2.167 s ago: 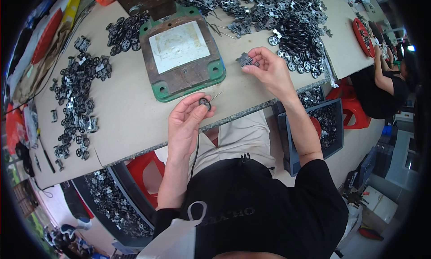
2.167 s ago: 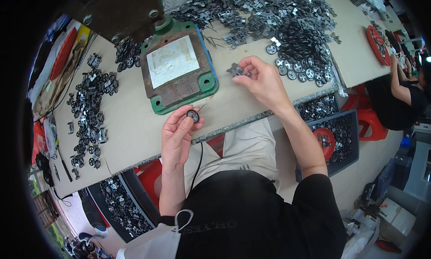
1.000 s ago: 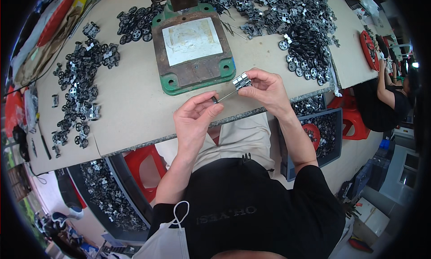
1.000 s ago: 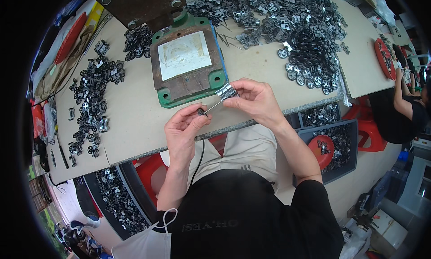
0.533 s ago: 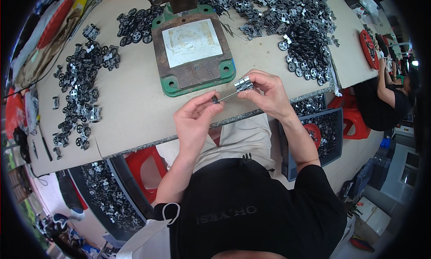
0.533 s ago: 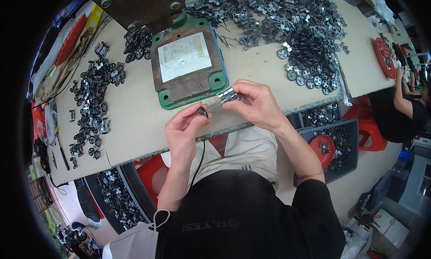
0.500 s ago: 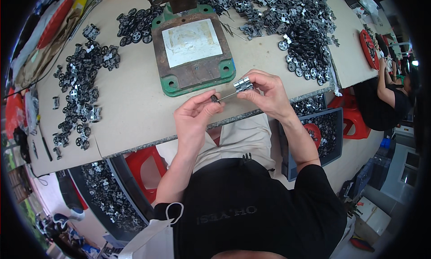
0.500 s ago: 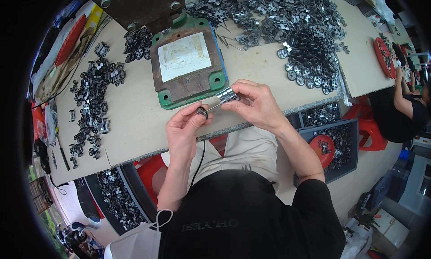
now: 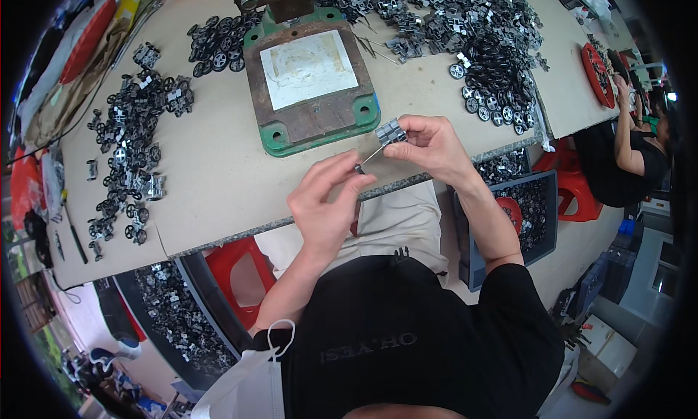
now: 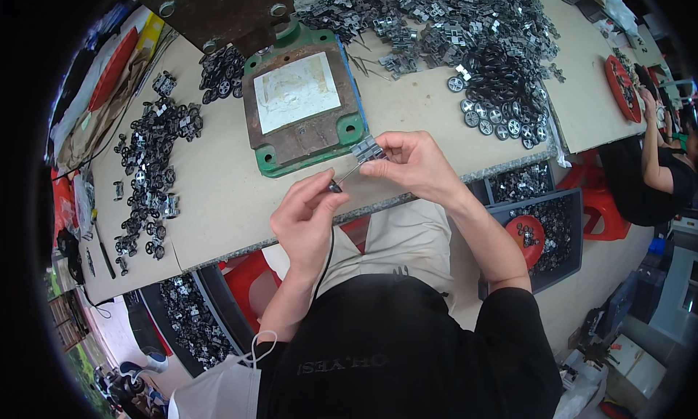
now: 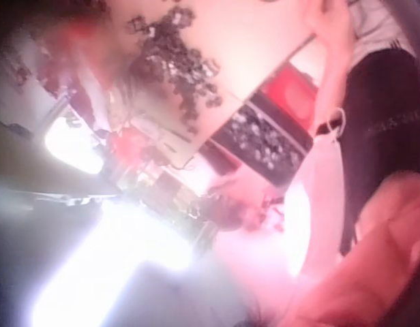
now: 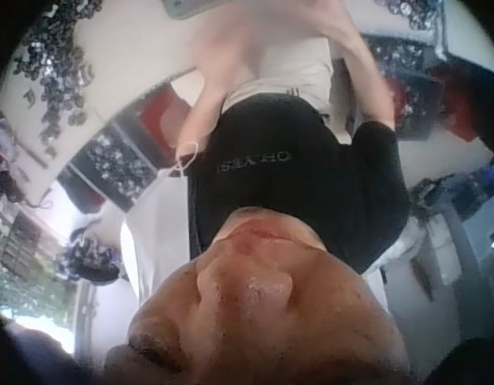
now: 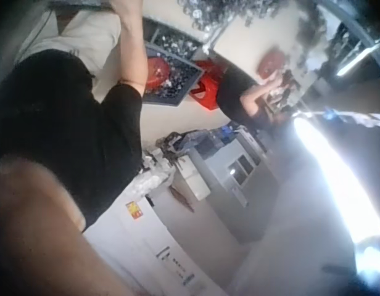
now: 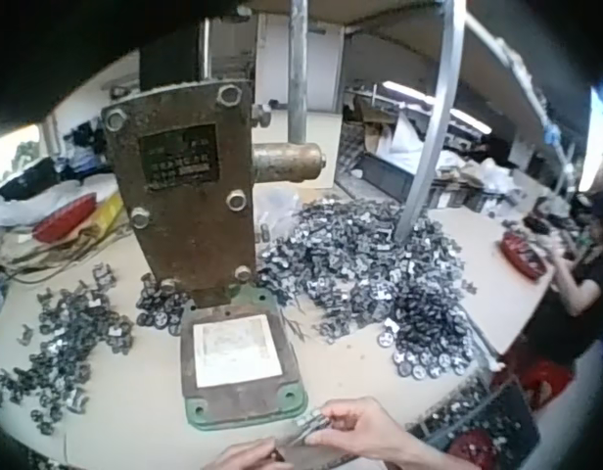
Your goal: The person assembles small plastic components and metal parts into assembled units using a manual hand press.
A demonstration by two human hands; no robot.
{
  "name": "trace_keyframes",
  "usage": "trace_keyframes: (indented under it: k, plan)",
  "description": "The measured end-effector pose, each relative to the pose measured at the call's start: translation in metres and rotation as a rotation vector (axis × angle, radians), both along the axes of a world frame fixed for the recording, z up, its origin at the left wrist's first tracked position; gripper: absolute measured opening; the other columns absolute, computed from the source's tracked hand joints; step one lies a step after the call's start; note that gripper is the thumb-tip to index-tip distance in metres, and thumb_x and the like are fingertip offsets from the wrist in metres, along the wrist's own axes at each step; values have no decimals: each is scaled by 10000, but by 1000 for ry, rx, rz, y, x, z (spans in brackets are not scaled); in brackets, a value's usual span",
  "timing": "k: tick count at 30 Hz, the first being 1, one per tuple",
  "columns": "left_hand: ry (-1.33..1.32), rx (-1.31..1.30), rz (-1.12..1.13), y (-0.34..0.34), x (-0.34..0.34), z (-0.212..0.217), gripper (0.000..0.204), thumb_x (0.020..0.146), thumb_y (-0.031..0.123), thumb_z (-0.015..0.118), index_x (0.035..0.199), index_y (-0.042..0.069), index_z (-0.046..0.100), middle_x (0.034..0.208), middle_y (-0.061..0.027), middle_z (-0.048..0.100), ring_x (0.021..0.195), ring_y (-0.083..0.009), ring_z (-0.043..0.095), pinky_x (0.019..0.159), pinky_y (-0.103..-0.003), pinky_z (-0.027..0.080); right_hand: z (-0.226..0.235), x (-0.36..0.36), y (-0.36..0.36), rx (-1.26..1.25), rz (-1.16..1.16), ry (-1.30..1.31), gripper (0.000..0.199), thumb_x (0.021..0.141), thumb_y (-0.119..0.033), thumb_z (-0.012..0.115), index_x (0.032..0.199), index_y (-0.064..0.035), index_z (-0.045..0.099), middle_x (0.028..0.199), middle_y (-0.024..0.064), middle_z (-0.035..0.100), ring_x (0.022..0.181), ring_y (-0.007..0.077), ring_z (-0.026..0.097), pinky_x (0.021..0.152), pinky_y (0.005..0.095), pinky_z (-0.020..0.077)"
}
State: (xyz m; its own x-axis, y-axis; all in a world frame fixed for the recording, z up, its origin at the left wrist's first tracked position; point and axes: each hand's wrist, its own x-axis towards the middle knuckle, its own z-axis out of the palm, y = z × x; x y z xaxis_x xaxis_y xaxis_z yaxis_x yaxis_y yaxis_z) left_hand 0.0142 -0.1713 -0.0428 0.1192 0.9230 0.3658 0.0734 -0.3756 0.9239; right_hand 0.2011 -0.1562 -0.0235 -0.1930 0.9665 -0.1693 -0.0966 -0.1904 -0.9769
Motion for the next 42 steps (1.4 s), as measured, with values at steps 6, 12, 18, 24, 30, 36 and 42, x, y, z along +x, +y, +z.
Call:
trace_keyframes:
  k: [6,12,18,24,30,36,42]
  plan:
    - [-460,-654,-140,2,-5,-2,235,782,-55,615,1017,-63,607,939,-153,632,819,-177,639,735,-272,532,3,1,0,134,43,-111,160,764,-19,678,908,30,630,814,8,612,723,36,530,617,192,433]
    - [-437,-706,-182,1,-10,-4,269,772,-68,622,1040,-59,594,960,-146,624,819,-208,638,724,-280,538,8,9,1,236,112,-318,168,755,-23,688,903,27,627,791,-5,601,711,37,524,604,190,425]
    - [23,-16,24,-8,0,-2,278,765,-84,623,1041,-64,592,944,-151,629,802,-195,640,718,-287,544,2,6,1,-94,79,48,176,750,-13,684,914,20,629,755,-15,588,689,51,513,601,206,420]
    - [-493,-540,-185,-5,-1,-4,287,774,-57,637,1058,-46,593,910,-129,649,799,-145,636,748,-248,512,3,-1,-3,92,170,-61,172,770,-12,663,932,27,620,806,2,551,766,56,506,665,211,413]
    - [-514,-574,-178,-4,-2,-6,288,787,-51,628,1072,-58,583,931,-133,647,821,-147,633,757,-251,511,6,-2,-8,166,153,-162,151,807,-24,630,942,42,623,855,33,582,794,75,547,685,210,447]
    - [-414,-466,-136,-8,2,-7,273,780,-60,629,1051,-66,594,947,-141,644,826,-147,632,754,-248,511,-7,-9,-11,8,94,52,146,804,-42,639,920,45,620,764,9,570,699,59,524,601,211,436]
    - [-455,-565,-112,-5,1,-8,306,774,-46,644,1076,-36,599,950,-128,646,844,-143,624,756,-242,503,1,-11,-8,400,133,-498,129,771,-41,661,884,18,640,796,29,606,662,56,526,566,203,423]
